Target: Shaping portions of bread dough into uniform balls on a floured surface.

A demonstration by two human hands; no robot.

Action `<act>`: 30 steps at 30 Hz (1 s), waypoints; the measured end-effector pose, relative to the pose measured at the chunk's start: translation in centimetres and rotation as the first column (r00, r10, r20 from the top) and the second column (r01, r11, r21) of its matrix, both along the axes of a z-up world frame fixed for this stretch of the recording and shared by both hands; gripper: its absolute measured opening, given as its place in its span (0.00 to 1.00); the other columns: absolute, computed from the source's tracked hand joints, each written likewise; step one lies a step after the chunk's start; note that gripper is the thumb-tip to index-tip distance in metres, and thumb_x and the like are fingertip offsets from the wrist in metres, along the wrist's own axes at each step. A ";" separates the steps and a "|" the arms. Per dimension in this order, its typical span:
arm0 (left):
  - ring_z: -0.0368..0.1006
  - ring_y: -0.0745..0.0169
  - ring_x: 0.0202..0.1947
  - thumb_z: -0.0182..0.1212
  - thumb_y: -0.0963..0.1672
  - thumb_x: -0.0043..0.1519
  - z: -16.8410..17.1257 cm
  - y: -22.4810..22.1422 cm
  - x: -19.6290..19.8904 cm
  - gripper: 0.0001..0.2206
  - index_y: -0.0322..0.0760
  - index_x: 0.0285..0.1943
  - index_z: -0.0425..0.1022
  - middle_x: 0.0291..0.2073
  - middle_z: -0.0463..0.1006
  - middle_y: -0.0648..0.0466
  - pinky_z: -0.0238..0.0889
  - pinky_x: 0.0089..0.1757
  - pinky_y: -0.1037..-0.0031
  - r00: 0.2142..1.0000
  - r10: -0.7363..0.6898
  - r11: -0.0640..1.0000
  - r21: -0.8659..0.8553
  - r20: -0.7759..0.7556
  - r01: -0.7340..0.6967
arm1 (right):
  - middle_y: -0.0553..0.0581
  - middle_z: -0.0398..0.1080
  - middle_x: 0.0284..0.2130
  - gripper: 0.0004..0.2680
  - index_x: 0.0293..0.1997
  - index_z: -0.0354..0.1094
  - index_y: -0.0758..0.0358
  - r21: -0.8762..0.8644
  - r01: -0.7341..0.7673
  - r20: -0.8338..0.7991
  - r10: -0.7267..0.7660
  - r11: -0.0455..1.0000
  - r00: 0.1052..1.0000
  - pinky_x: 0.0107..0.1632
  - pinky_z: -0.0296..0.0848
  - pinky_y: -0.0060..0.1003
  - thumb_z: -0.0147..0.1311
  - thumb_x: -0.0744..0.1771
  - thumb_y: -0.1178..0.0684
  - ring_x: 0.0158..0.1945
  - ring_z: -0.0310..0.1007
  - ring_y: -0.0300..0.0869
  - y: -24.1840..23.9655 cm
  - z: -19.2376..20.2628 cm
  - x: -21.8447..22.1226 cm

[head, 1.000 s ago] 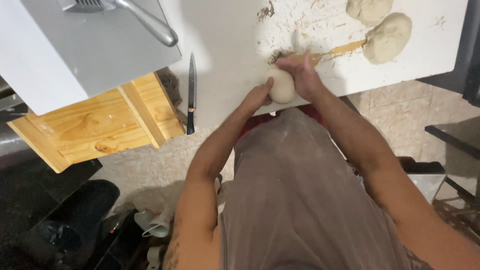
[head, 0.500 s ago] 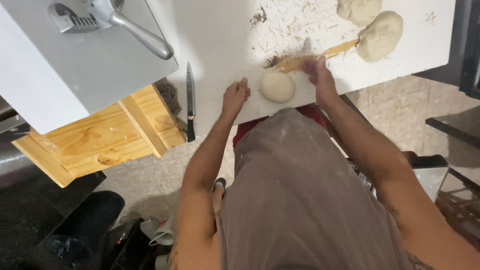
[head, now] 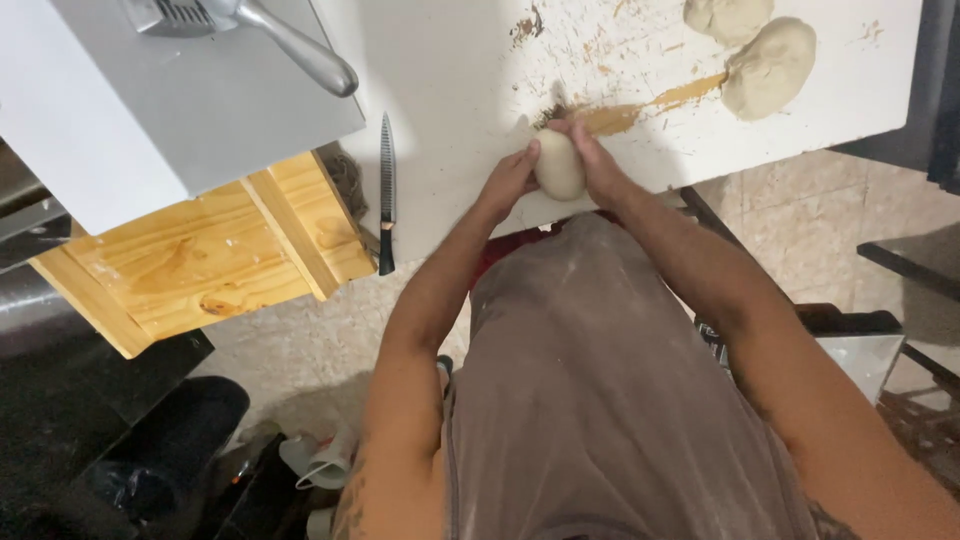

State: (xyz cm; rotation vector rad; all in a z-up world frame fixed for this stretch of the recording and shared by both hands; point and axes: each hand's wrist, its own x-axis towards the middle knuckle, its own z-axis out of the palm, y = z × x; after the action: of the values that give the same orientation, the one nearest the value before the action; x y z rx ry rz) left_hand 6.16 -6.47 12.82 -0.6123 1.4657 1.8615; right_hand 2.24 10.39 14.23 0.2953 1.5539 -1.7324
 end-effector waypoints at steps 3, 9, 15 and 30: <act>0.67 0.34 0.63 0.44 0.61 0.71 -2.4 -3.6 1.1 0.36 0.25 0.69 0.68 0.61 0.72 0.31 0.65 0.61 0.53 0.983 -0.155 0.986 -0.041 0.097 0.159 | 0.55 0.68 0.58 0.36 0.66 0.65 0.53 -0.011 0.046 0.107 -0.044 0.999 0.993 0.67 0.53 0.52 0.19 0.66 0.18 0.63 0.64 0.47 3.0 -1.0 -2.6; 0.58 0.26 0.69 0.44 0.59 0.71 3.7 0.5 -1.3 0.38 0.18 0.73 0.57 0.67 0.61 0.23 0.59 0.65 0.51 0.996 0.071 0.997 0.039 0.049 -0.073 | 0.56 0.67 0.63 0.32 0.71 0.60 0.50 -0.046 0.121 0.031 -0.119 0.992 0.992 0.72 0.47 0.59 0.34 0.67 0.19 0.67 0.63 0.48 -0.8 0.2 1.3; 0.69 0.39 0.63 0.51 0.59 0.71 -0.8 -4.6 0.6 0.34 0.23 0.69 0.65 0.60 0.71 0.31 0.65 0.62 0.59 0.999 -0.037 0.977 -0.210 0.015 0.039 | 0.51 0.68 0.61 0.36 0.67 0.64 0.48 -0.009 0.165 -0.011 -0.165 0.986 0.986 0.72 0.42 0.58 0.16 0.65 0.18 0.68 0.62 0.47 3.5 -0.6 -1.7; 0.58 0.30 0.70 0.44 0.58 0.73 0.8 -0.2 -0.6 0.35 0.21 0.74 0.59 0.68 0.61 0.26 0.57 0.66 0.49 0.998 0.034 0.999 -0.021 -0.050 -0.036 | 0.58 0.58 0.70 0.32 0.74 0.55 0.59 -0.209 0.118 -0.116 -0.144 0.971 0.983 0.77 0.40 0.52 0.19 0.71 0.25 0.73 0.54 0.49 0.6 -7.2 2.0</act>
State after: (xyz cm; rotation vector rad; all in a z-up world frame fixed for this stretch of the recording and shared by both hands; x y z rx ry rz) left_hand 5.54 -6.68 13.58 -0.6096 1.5184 1.9024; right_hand 4.24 10.95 7.07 0.1898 1.4621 -2.0312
